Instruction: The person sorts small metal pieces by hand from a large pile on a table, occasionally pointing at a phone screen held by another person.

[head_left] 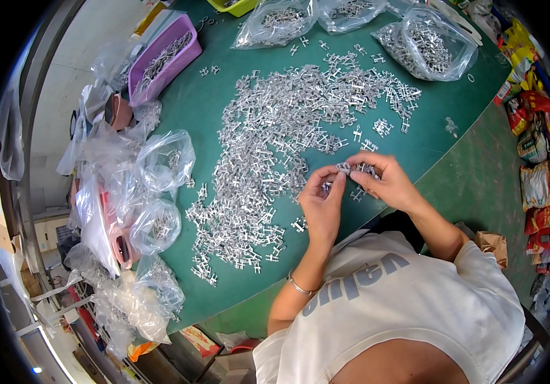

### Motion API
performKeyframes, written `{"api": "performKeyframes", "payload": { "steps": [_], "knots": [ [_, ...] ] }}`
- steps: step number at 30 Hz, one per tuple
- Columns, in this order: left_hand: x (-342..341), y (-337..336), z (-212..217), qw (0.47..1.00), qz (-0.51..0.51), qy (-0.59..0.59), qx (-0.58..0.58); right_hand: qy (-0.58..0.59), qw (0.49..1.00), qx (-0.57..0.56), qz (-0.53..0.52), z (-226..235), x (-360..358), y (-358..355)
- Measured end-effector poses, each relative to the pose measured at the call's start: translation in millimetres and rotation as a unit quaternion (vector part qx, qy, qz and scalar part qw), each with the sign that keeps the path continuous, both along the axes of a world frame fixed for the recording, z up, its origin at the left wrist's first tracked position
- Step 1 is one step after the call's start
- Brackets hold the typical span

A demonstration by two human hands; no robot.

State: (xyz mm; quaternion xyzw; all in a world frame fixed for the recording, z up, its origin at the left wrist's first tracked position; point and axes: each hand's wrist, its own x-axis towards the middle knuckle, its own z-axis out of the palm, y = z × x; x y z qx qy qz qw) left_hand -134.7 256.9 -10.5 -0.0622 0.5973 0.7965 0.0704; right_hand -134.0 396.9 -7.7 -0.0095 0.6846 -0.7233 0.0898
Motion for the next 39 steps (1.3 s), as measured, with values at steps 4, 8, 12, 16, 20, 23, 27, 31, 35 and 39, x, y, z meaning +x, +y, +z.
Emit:
{"api": "performKeyframes", "payload": {
  "steps": [4,8,12,16,20,23,27,31,35,39],
  "knots": [
    [-2.4,-2.4,-11.8,0.994,-0.023,0.097,-0.033,-0.048,0.998,-0.029,0.029,-1.7,-0.1,0.1],
    [-1.9,-9.9,-7.7,0.958,-0.093,-0.143,0.232,-0.080,0.991,-0.093,0.053,-7.5,-3.1,8.5],
    [-4.4,-13.9,-12.4,0.961,-0.109,-0.129,0.221,-0.086,0.995,-0.020,0.044,6.4,-1.1,7.5],
    [-4.2,-12.5,-5.5,0.965,-0.110,-0.121,0.204,-0.019,0.999,0.041,-0.012,5.3,0.1,2.8],
    [-4.0,-9.9,-6.8,0.961,-0.074,-0.143,0.224,0.009,0.997,0.064,-0.042,0.2,0.2,0.9],
    [-2.5,-12.3,-10.8,0.987,-0.052,-0.122,0.091,-0.034,0.996,-0.078,-0.037,-8.3,-0.6,6.3],
    [-10.5,-24.0,-19.1,0.969,0.025,0.087,-0.230,-0.082,0.892,-0.444,0.013,-15.8,-5.1,26.5],
    [-8.1,-25.3,-17.3,0.957,0.022,0.084,-0.277,-0.083,0.862,-0.499,-0.015,-30.8,-9.4,50.4],
    [-5.5,-20.6,-14.4,0.957,0.045,0.075,-0.278,-0.113,0.832,-0.540,-0.061,-23.8,-20.7,72.2],
    [-2.8,-24.5,-25.9,0.969,0.097,0.069,-0.215,0.143,0.956,0.205,-0.154,-11.7,-32.8,73.7]
  ]
}}
